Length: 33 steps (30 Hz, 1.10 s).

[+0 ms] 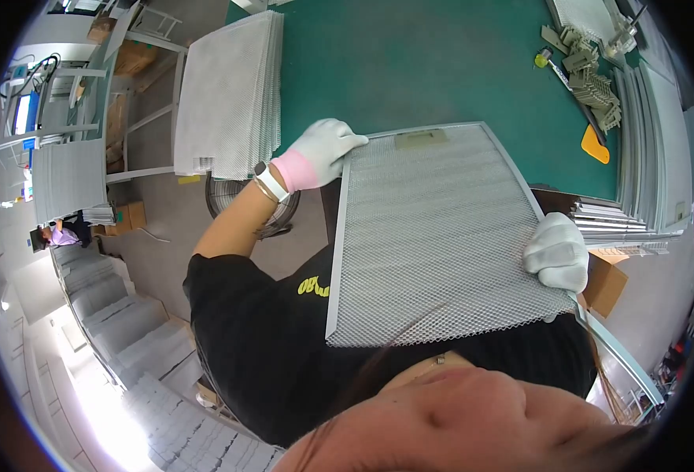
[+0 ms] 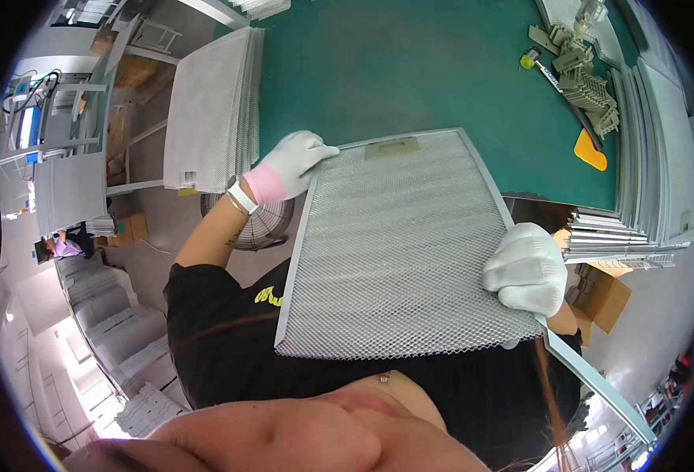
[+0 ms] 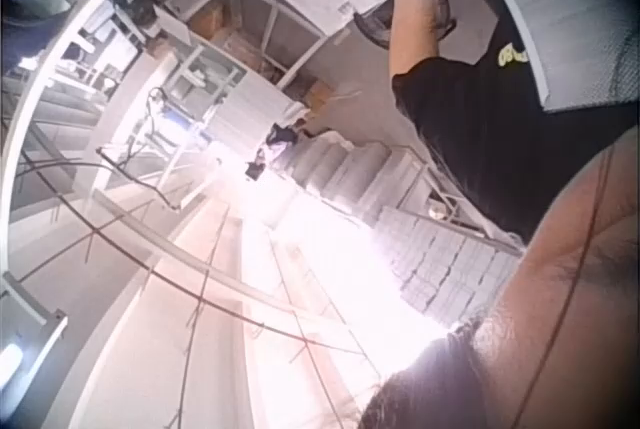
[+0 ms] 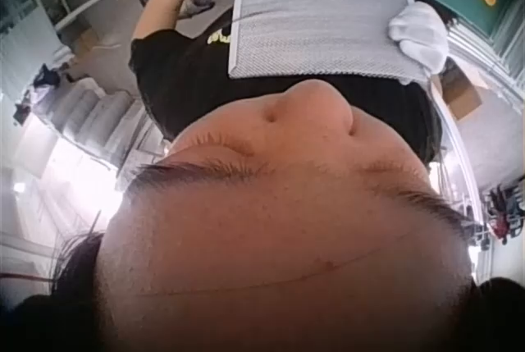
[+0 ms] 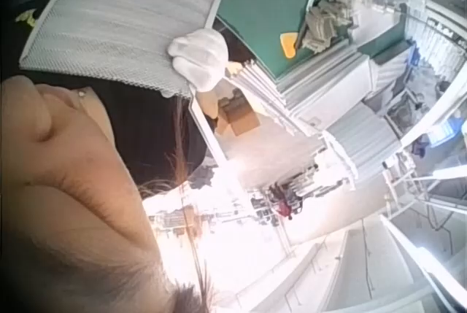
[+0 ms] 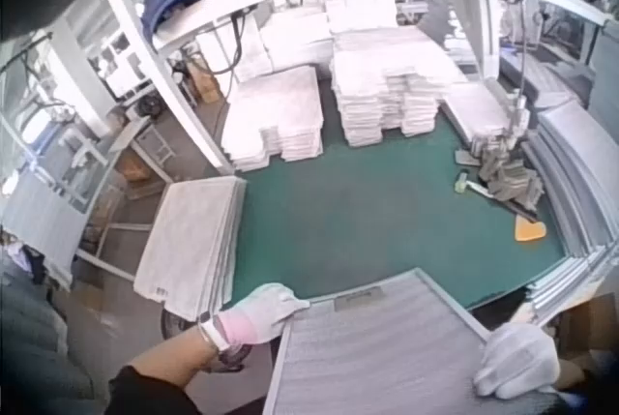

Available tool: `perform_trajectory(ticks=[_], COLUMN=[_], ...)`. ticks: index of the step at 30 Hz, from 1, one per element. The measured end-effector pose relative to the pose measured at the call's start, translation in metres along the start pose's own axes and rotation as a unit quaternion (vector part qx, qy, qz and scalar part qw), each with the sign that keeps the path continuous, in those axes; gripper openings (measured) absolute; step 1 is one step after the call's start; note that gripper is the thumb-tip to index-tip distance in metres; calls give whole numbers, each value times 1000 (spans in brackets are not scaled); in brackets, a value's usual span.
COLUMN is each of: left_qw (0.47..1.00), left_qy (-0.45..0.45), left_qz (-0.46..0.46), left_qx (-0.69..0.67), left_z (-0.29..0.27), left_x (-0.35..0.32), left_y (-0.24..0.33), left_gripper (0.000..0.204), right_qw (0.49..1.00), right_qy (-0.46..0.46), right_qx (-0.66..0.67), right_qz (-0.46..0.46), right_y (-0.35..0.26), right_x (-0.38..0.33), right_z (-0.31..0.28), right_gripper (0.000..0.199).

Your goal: Assemble metal mesh air filters by fitting them into frames and securing components with an electric screwdriver.

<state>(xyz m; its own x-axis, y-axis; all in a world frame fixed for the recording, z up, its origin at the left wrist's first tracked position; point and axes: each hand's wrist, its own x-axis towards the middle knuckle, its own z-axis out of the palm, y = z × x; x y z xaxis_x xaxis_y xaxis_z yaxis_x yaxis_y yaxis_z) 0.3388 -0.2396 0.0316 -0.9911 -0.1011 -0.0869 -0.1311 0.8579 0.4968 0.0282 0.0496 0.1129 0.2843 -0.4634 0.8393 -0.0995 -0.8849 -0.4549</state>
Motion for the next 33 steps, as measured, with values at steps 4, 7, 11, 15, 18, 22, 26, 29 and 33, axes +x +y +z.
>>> perform_trajectory(ticks=[4, 7, 11, 15, 18, 22, 26, 29, 33], left_qw=[994, 1000, 983, 978, 981, 845, 828, 784, 814], left_qy=[-66, -7, -54, -67, -98, -57, 235, 507, 249], left_qz=[-80, 29, 150, 114, 81, 86, 386, 246, 454], left_qx=[37, 2, -86, -161, -150, -525, -331, -261, -263], left_z=[-24, -17, 31, 31, 2, -61, -82, -68, -96], left_x=[14, 60, 107, 114, 109, 23, -11, -13, 6], left_y=[2, 8, 17, 18, 33, 39, 79, 102, 108], left_gripper=[34, 37, 60, 61, 58, 66, 99, 43, 20], right_qw=[999, 999, 999, 999, 1000, 999, 927, 977, 968], right_qy=[-23, -22, -23, -28, -27, -26, 268, 146, 197], right_qx=[41, 30, 27, 29, 15, 33, -172, -96, -95], right_qz=[-25, -17, -16, -14, -3, -20, 197, 125, 120], right_y=[18, 14, 21, 31, 22, 37, 34, 52, 34], right_x=[-11, -10, -9, 0, 2, 7, 66, 96, 78], right_z=[2, -5, -7, -9, -16, -11, 2, -3, 1], right_gripper=[57, 50, 44, 42, 45, 53, 44, 23, 43])
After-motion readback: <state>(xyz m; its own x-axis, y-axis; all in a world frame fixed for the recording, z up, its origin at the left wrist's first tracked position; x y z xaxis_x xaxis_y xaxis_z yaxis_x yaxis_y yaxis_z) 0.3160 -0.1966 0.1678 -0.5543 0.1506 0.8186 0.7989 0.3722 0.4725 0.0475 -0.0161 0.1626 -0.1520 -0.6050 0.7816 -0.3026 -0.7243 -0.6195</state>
